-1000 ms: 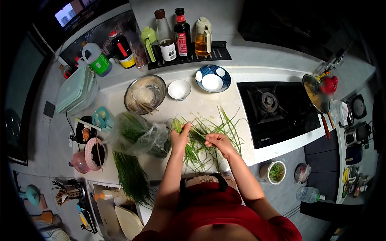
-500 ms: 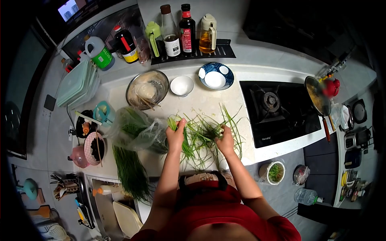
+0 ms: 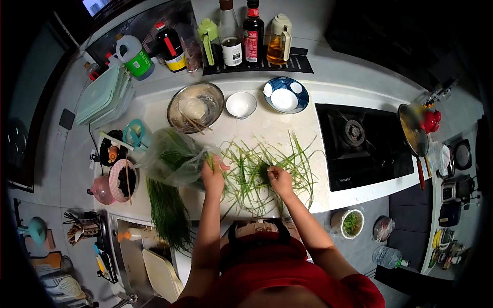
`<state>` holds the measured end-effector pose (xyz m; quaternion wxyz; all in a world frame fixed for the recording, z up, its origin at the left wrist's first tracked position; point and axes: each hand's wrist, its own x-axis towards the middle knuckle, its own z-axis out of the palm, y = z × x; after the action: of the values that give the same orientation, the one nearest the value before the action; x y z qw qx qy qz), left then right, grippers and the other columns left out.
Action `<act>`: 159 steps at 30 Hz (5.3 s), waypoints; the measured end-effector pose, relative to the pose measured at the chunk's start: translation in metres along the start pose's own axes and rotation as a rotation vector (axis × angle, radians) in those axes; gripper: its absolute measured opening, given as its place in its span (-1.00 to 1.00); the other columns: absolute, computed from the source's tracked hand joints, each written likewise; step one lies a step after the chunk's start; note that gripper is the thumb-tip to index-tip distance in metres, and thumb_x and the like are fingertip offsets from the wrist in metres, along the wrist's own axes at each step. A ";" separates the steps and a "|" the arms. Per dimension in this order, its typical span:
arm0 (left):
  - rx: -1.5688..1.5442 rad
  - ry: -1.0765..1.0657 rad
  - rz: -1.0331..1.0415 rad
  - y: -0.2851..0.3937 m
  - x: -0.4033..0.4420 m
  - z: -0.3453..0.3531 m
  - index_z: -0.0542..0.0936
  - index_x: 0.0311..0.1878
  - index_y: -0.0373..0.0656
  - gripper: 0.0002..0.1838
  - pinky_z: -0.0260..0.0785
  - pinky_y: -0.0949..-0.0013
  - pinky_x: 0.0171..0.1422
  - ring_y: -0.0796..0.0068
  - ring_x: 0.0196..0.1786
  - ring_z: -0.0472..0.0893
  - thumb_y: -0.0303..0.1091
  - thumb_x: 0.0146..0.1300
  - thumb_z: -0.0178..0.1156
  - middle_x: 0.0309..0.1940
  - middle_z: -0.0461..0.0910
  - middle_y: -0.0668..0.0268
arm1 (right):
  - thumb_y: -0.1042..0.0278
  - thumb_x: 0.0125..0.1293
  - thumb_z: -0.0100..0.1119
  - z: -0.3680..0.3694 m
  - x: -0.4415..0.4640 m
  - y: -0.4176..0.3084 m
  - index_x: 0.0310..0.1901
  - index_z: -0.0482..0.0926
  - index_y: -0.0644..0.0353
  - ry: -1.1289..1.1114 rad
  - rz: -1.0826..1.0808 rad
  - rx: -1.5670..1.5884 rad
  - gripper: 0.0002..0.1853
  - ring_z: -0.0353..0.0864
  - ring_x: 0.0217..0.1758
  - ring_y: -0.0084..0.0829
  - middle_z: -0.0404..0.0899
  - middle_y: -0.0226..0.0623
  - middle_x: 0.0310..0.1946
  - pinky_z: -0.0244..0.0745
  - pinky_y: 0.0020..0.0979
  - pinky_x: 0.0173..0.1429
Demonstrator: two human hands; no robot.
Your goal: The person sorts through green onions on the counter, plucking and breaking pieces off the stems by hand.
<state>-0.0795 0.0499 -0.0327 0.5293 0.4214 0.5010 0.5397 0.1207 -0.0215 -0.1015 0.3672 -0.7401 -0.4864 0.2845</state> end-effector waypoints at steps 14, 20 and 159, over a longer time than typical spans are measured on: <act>-0.072 0.195 0.040 0.012 -0.033 -0.023 0.31 -0.58 -0.09 -0.70 -0.07 0.51 -0.68 0.72 -0.72 0.14 -0.23 0.25 0.01 -0.73 0.22 0.52 | -0.03 -0.01 0.14 0.084 0.046 -0.035 -0.46 0.56 0.10 -0.304 -0.011 -0.576 -0.66 0.54 -0.38 -0.23 0.56 -0.23 -0.49 0.42 -0.27 -0.32; 0.115 0.208 -0.001 -0.005 -0.026 -0.021 0.46 -0.46 -0.25 -0.77 0.14 0.52 -0.52 0.69 -0.59 0.31 -0.27 0.17 0.12 -0.67 0.38 0.47 | 0.24 -0.04 0.22 0.078 0.036 -0.018 -0.46 0.52 0.22 -0.155 -0.020 -0.053 -0.79 0.50 -0.53 -0.32 0.54 -0.20 -0.52 0.40 -0.41 -0.36; -0.042 -0.048 -0.140 0.006 -0.022 -0.009 0.43 -0.19 -0.16 -0.83 0.18 0.47 -0.57 0.68 -0.63 0.26 -0.32 0.20 0.07 -0.56 0.34 0.44 | 0.27 -0.06 0.23 0.040 0.013 -0.002 -0.47 0.57 0.20 -0.027 0.049 -0.144 -0.82 0.43 -0.13 -0.26 0.48 -0.22 -0.30 0.34 -0.32 -0.12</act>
<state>-0.0873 0.0277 -0.0266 0.5864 0.3869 0.5051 0.5013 0.0930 0.0021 -0.1236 0.2995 -0.7723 -0.4923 0.2674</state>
